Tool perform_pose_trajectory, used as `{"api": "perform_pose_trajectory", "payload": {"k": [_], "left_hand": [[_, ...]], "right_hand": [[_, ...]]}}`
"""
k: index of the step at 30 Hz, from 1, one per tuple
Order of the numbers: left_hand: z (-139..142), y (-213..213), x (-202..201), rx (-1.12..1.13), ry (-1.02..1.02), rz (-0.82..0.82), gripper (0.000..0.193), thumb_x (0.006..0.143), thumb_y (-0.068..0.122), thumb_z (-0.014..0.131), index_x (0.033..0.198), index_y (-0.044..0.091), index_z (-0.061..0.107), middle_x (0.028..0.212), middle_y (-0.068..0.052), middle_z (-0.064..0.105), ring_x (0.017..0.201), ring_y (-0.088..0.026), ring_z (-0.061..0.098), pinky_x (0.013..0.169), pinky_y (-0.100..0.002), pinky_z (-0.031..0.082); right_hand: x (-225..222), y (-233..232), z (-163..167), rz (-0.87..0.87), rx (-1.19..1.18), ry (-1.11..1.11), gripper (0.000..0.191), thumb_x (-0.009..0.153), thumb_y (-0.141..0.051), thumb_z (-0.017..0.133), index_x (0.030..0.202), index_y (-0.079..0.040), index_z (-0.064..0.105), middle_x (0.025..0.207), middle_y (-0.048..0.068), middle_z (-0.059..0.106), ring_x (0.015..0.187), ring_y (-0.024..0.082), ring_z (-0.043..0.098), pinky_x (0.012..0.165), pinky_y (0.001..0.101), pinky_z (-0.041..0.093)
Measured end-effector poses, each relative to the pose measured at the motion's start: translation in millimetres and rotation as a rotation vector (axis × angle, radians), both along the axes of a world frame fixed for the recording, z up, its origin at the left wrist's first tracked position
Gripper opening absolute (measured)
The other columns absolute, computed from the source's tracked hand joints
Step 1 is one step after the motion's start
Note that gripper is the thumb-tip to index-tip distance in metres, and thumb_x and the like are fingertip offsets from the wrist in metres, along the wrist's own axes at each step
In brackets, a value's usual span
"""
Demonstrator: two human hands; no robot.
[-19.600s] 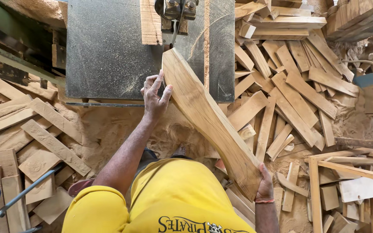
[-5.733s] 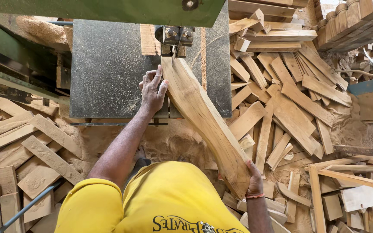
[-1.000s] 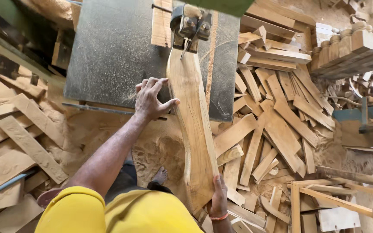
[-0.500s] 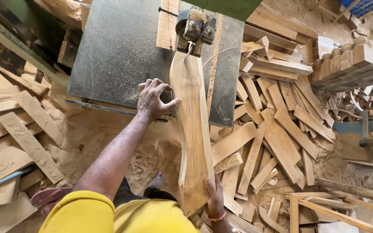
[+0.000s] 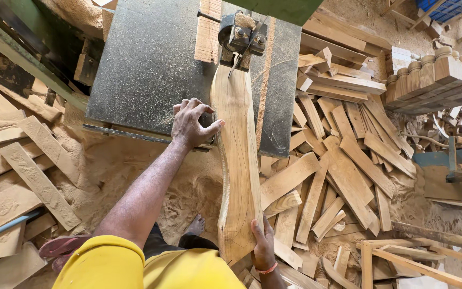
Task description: The person guides a long curved wooden workpiece against the blade of a bandsaw, cutting along a marked line. They repeatedly reposition and rotate the piece to follow the curve, then lift the cut piece away from the machine.
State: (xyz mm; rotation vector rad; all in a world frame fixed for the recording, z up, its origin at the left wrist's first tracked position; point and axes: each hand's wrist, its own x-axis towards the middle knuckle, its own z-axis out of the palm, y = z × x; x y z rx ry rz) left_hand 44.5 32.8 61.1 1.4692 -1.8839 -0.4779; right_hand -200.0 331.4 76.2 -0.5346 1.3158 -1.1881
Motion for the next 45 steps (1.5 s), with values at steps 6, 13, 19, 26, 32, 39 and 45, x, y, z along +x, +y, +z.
{"api": "perform_pose_trajectory", "payload": {"k": [6,13,19,26,32,39,45], "left_hand": [[0,3,1,-0.021,0.008,0.004,0.060,0.077,0.068,0.073,0.098,0.013,0.075,0.101,-0.006,0.061,0.105,-0.023,0.056,0.101,-0.045,0.038],[7,9,-1,0.013,-0.061,-0.039,0.070,0.067,0.081,0.075,0.086,0.014,0.073,0.097,-0.005,0.059,0.104,-0.022,0.055,0.103,-0.045,0.036],[11,10,0,0.001,-0.093,-0.073,0.073,0.065,0.086,0.073,0.082,0.015,0.074,0.099,-0.004,0.059,0.106,-0.022,0.053,0.105,-0.045,0.034],[15,6,-3,-0.003,-0.068,-0.065,0.067,0.066,0.079,0.075,0.080,0.013,0.076,0.099,-0.003,0.059,0.105,-0.021,0.052,0.104,-0.042,0.034],[14,3,-5,0.028,-0.040,-0.026,0.058,0.069,0.073,0.075,0.069,0.015,0.072,0.094,-0.002,0.059,0.103,-0.021,0.052,0.101,-0.042,0.036],[10,3,-7,0.094,0.002,0.019,0.050,0.070,0.067,0.076,0.060,0.019,0.069,0.087,-0.001,0.058,0.097,-0.018,0.051,0.096,-0.039,0.038],[12,3,-6,0.086,0.063,0.051,0.048,0.071,0.062,0.080,0.055,0.019,0.066,0.085,0.001,0.059,0.096,-0.017,0.052,0.096,-0.039,0.038]], "right_hand": [[-12,8,-5,0.130,-0.041,0.164,0.064,0.098,-0.033,0.063,0.146,0.007,0.051,0.124,0.020,0.069,0.111,0.023,0.065,0.095,0.0353,0.054],[-74,19,-27,0.267,0.016,0.294,0.071,0.092,-0.037,0.066,0.147,0.006,0.052,0.114,0.022,0.072,0.107,0.026,0.071,0.092,0.0382,0.062],[-123,23,-26,0.265,0.004,0.077,0.070,0.094,-0.028,0.069,0.149,0.007,0.045,0.127,0.020,0.068,0.111,0.023,0.066,0.094,0.0355,0.055],[-124,21,-18,0.312,-0.035,0.114,0.068,0.094,-0.027,0.068,0.148,0.008,0.047,0.127,0.019,0.070,0.112,0.024,0.066,0.096,0.0364,0.053],[-105,19,-14,0.334,-0.089,0.261,0.068,0.096,-0.031,0.067,0.148,0.009,0.049,0.128,0.016,0.071,0.115,0.020,0.064,0.099,0.0331,0.050],[-88,14,-4,0.340,-0.075,0.277,0.070,0.096,-0.037,0.067,0.146,0.009,0.051,0.124,0.017,0.072,0.112,0.021,0.065,0.097,0.0347,0.051],[-73,11,-4,0.327,-0.115,0.296,0.071,0.096,-0.037,0.067,0.149,0.006,0.048,0.130,0.015,0.069,0.118,0.020,0.062,0.101,0.0333,0.049]]}}
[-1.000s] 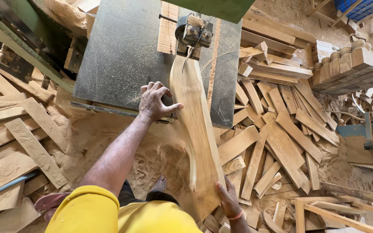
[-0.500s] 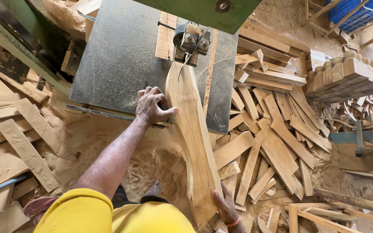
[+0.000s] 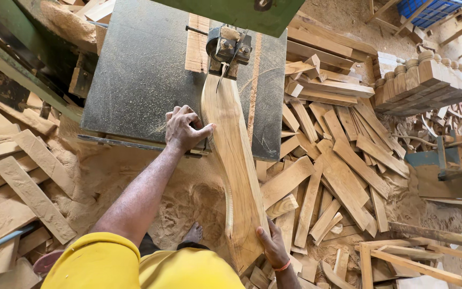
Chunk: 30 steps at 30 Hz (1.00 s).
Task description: The person guides a long curved wooden workpiece against the blade of a bandsaw, cutting along a marked line. They repeatedly reposition and rotate the piece to follow the curve, then lift the cut piece away from the machine.
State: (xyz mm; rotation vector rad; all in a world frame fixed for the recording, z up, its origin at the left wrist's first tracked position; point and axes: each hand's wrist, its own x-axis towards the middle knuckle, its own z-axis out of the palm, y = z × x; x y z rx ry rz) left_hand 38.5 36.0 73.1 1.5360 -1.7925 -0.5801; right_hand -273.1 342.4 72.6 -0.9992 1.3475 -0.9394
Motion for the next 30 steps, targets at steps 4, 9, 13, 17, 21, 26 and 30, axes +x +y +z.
{"api": "perform_pose_trajectory", "payload": {"k": [4,9,13,17,21,26,30], "left_hand": [[3,0,3,0.010,0.029,0.009,0.048,0.073,0.059,0.081,0.054,0.019,0.064,0.084,0.002,0.058,0.095,-0.016,0.052,0.095,-0.038,0.038],[3,1,6,0.017,0.058,0.032,0.048,0.075,0.060,0.080,0.054,0.019,0.063,0.081,0.003,0.058,0.092,-0.015,0.052,0.093,-0.038,0.038],[-1,0,7,-0.010,0.058,0.030,0.048,0.076,0.059,0.080,0.055,0.019,0.063,0.081,0.003,0.058,0.091,-0.015,0.052,0.092,-0.038,0.038],[-6,-4,6,-0.018,0.073,0.042,0.049,0.078,0.060,0.079,0.056,0.020,0.063,0.080,0.003,0.058,0.089,-0.015,0.052,0.092,-0.038,0.037],[-12,-5,8,-0.008,0.051,0.047,0.049,0.080,0.061,0.079,0.056,0.020,0.063,0.078,0.003,0.057,0.088,-0.015,0.051,0.090,-0.038,0.038],[-16,-6,8,-0.010,0.054,0.058,0.049,0.081,0.061,0.079,0.057,0.021,0.064,0.078,0.003,0.057,0.088,-0.014,0.051,0.089,-0.038,0.038],[-19,-7,6,-0.023,0.068,0.069,0.049,0.082,0.059,0.079,0.057,0.021,0.063,0.077,0.003,0.057,0.087,-0.014,0.052,0.090,-0.038,0.038]], "right_hand": [[11,1,-1,-0.019,-0.005,-0.011,0.070,0.096,-0.035,0.067,0.149,0.007,0.049,0.130,0.015,0.069,0.118,0.020,0.061,0.102,0.0339,0.048],[25,1,1,-0.046,0.014,-0.053,0.071,0.095,-0.036,0.068,0.149,0.007,0.049,0.131,0.016,0.068,0.119,0.021,0.061,0.102,0.0350,0.048],[35,0,4,-0.054,0.017,-0.046,0.074,0.094,-0.039,0.068,0.150,0.005,0.047,0.134,0.015,0.067,0.121,0.021,0.060,0.103,0.0344,0.047],[41,-1,3,-0.068,0.013,-0.044,0.075,0.094,-0.041,0.069,0.149,0.005,0.049,0.134,0.016,0.067,0.122,0.023,0.061,0.103,0.0358,0.049],[45,0,-2,-0.088,0.017,-0.050,0.077,0.093,-0.042,0.069,0.150,0.004,0.047,0.132,0.016,0.067,0.121,0.022,0.061,0.102,0.0365,0.050],[50,2,-6,-0.125,0.043,-0.074,0.075,0.093,-0.039,0.070,0.151,0.004,0.048,0.127,0.017,0.069,0.115,0.021,0.062,0.098,0.0362,0.051],[58,2,-3,-0.133,0.028,-0.070,0.071,0.095,-0.037,0.069,0.149,0.004,0.049,0.130,0.015,0.068,0.118,0.020,0.061,0.101,0.0337,0.049]]}}
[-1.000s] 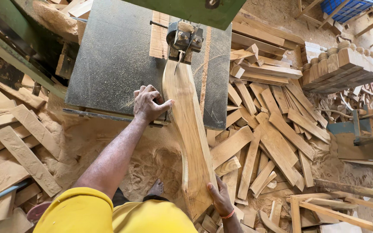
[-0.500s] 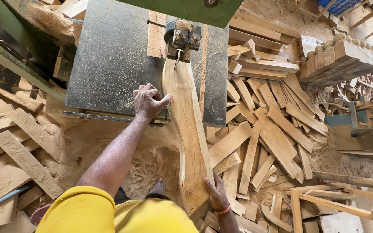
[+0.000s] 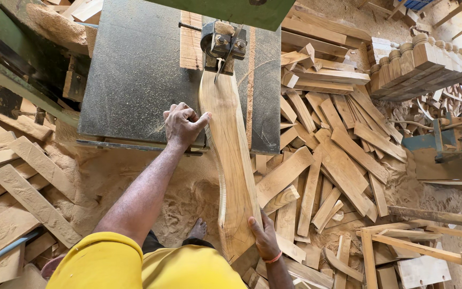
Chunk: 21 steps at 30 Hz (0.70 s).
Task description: The person guides a long curved wooden workpiece against the blade of a bandsaw, cutting along a marked line. They repeatedly reposition and rotate the piece to follow the curve, then lift the cut piece away from the machine.
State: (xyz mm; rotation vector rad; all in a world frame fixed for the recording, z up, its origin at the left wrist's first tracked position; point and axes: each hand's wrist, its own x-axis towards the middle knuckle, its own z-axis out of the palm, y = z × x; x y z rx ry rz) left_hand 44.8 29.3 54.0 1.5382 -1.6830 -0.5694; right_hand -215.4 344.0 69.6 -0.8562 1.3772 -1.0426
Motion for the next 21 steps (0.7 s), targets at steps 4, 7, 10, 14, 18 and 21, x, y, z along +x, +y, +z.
{"api": "perform_pose_trajectory", "payload": {"k": [4,7,10,14,18,21], "left_hand": [[-4,0,-1,0.003,0.007,0.014,0.050,0.085,0.060,0.077,0.057,0.021,0.061,0.075,0.004,0.057,0.085,-0.014,0.052,0.089,-0.038,0.039],[-7,-1,-2,-0.004,0.019,0.027,0.050,0.085,0.059,0.077,0.057,0.021,0.061,0.073,0.004,0.057,0.082,-0.014,0.052,0.087,-0.038,0.038],[-9,0,-1,-0.004,0.016,0.033,0.048,0.083,0.056,0.078,0.056,0.020,0.060,0.071,0.003,0.057,0.081,-0.015,0.052,0.085,-0.038,0.038],[-7,3,2,-0.070,0.004,-0.020,0.042,0.078,0.052,0.078,0.056,0.021,0.061,0.073,0.003,0.057,0.081,-0.014,0.052,0.085,-0.038,0.040],[-3,6,2,-0.083,-0.021,-0.031,0.041,0.077,0.053,0.078,0.058,0.021,0.061,0.074,0.004,0.058,0.083,-0.015,0.052,0.085,-0.039,0.039],[0,4,1,-0.060,-0.033,-0.033,0.042,0.076,0.054,0.078,0.057,0.022,0.061,0.073,0.003,0.057,0.082,-0.015,0.052,0.084,-0.038,0.039]], "right_hand": [[12,-1,7,-0.025,-0.007,-0.010,0.069,0.095,-0.036,0.070,0.148,0.005,0.051,0.131,0.015,0.068,0.119,0.021,0.061,0.103,0.0343,0.048],[17,-4,11,-0.008,-0.050,0.006,0.070,0.095,-0.036,0.069,0.149,0.005,0.048,0.134,0.015,0.066,0.122,0.020,0.059,0.105,0.0334,0.046],[17,-2,17,0.011,-0.027,0.047,0.069,0.096,-0.036,0.068,0.148,0.006,0.050,0.134,0.016,0.068,0.122,0.022,0.061,0.105,0.0342,0.047],[10,4,23,0.044,-0.056,0.069,0.068,0.096,-0.035,0.067,0.148,0.004,0.049,0.130,0.015,0.069,0.119,0.020,0.062,0.101,0.0334,0.049],[17,10,18,0.019,-0.012,0.047,0.065,0.097,-0.034,0.067,0.147,0.004,0.052,0.124,0.015,0.071,0.111,0.020,0.063,0.096,0.0335,0.051],[22,9,14,0.013,-0.037,0.026,0.065,0.097,-0.034,0.067,0.147,0.005,0.051,0.125,0.015,0.071,0.112,0.020,0.063,0.096,0.0335,0.051]]}}
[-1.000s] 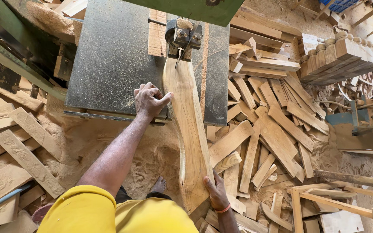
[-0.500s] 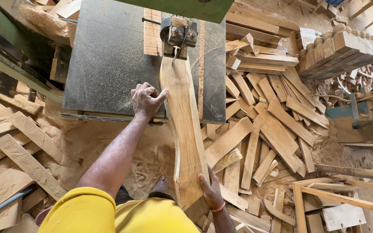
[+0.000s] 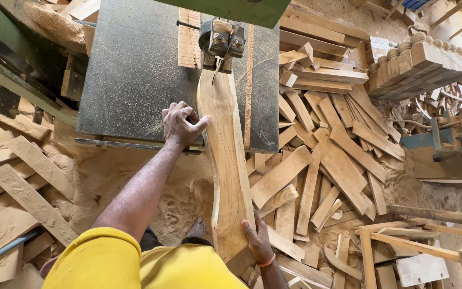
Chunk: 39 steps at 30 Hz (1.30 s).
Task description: The person guides a long curved wooden workpiece against the blade of a bandsaw, cutting along a marked line. They repeatedly reposition and rotate the piece to follow the curve, then lift the cut piece away from the machine.
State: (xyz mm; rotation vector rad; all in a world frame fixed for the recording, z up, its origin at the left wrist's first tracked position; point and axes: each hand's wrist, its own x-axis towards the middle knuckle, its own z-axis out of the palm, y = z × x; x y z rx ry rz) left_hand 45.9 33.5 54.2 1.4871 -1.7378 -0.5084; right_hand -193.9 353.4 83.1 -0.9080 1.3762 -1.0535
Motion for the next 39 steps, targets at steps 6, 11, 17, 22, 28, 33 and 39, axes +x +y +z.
{"api": "perform_pose_trajectory", "payload": {"k": [6,11,17,22,28,33,39], "left_hand": [[0,0,1,0.024,0.045,0.014,0.044,0.079,0.054,0.078,0.056,0.021,0.060,0.074,0.003,0.057,0.083,-0.015,0.052,0.086,-0.038,0.038],[-2,-1,1,0.003,0.067,0.018,0.044,0.080,0.053,0.079,0.056,0.021,0.059,0.074,0.004,0.057,0.083,-0.015,0.053,0.087,-0.038,0.038],[-4,-3,2,0.058,0.065,0.041,0.048,0.083,0.052,0.079,0.055,0.020,0.057,0.070,0.004,0.056,0.079,-0.015,0.052,0.084,-0.038,0.038],[-6,-2,2,0.019,0.091,0.051,0.051,0.085,0.053,0.080,0.054,0.019,0.057,0.068,0.004,0.055,0.078,-0.015,0.052,0.084,-0.039,0.038],[-7,-3,3,0.027,0.101,0.072,0.053,0.086,0.055,0.079,0.054,0.019,0.057,0.067,0.003,0.054,0.076,-0.015,0.051,0.081,-0.038,0.038],[-5,-6,2,0.009,0.114,0.088,0.054,0.087,0.057,0.079,0.054,0.020,0.056,0.067,0.003,0.053,0.075,-0.015,0.050,0.079,-0.038,0.037],[-2,-6,1,0.011,0.110,0.110,0.056,0.087,0.057,0.079,0.054,0.019,0.055,0.066,0.003,0.053,0.074,-0.015,0.051,0.080,-0.038,0.037]], "right_hand": [[14,-3,-1,-0.022,-0.007,0.043,0.069,0.097,-0.037,0.067,0.149,0.004,0.048,0.132,0.015,0.068,0.120,0.021,0.061,0.102,0.0338,0.048],[22,-5,2,-0.029,0.001,0.037,0.071,0.096,-0.038,0.066,0.150,0.004,0.047,0.134,0.016,0.067,0.122,0.022,0.061,0.103,0.0348,0.048],[35,-6,-3,-0.085,0.001,-0.037,0.063,0.097,-0.033,0.067,0.144,0.006,0.052,0.131,0.015,0.067,0.118,0.021,0.060,0.102,0.0341,0.047],[44,-8,-4,-0.092,-0.036,-0.064,0.061,0.098,-0.033,0.066,0.143,0.006,0.055,0.129,0.015,0.068,0.117,0.020,0.060,0.102,0.0341,0.047],[56,-12,0,-0.100,-0.058,0.041,0.061,0.097,-0.034,0.066,0.143,0.005,0.056,0.124,0.014,0.071,0.114,0.020,0.062,0.100,0.0340,0.048],[60,-15,2,-0.081,-0.048,0.034,0.058,0.099,-0.036,0.066,0.138,0.006,0.061,0.111,0.016,0.073,0.102,0.022,0.064,0.091,0.0361,0.053],[67,-15,4,-0.109,-0.019,-0.023,0.059,0.097,-0.036,0.065,0.139,0.005,0.057,0.119,0.015,0.071,0.107,0.021,0.064,0.093,0.0347,0.053]]}}
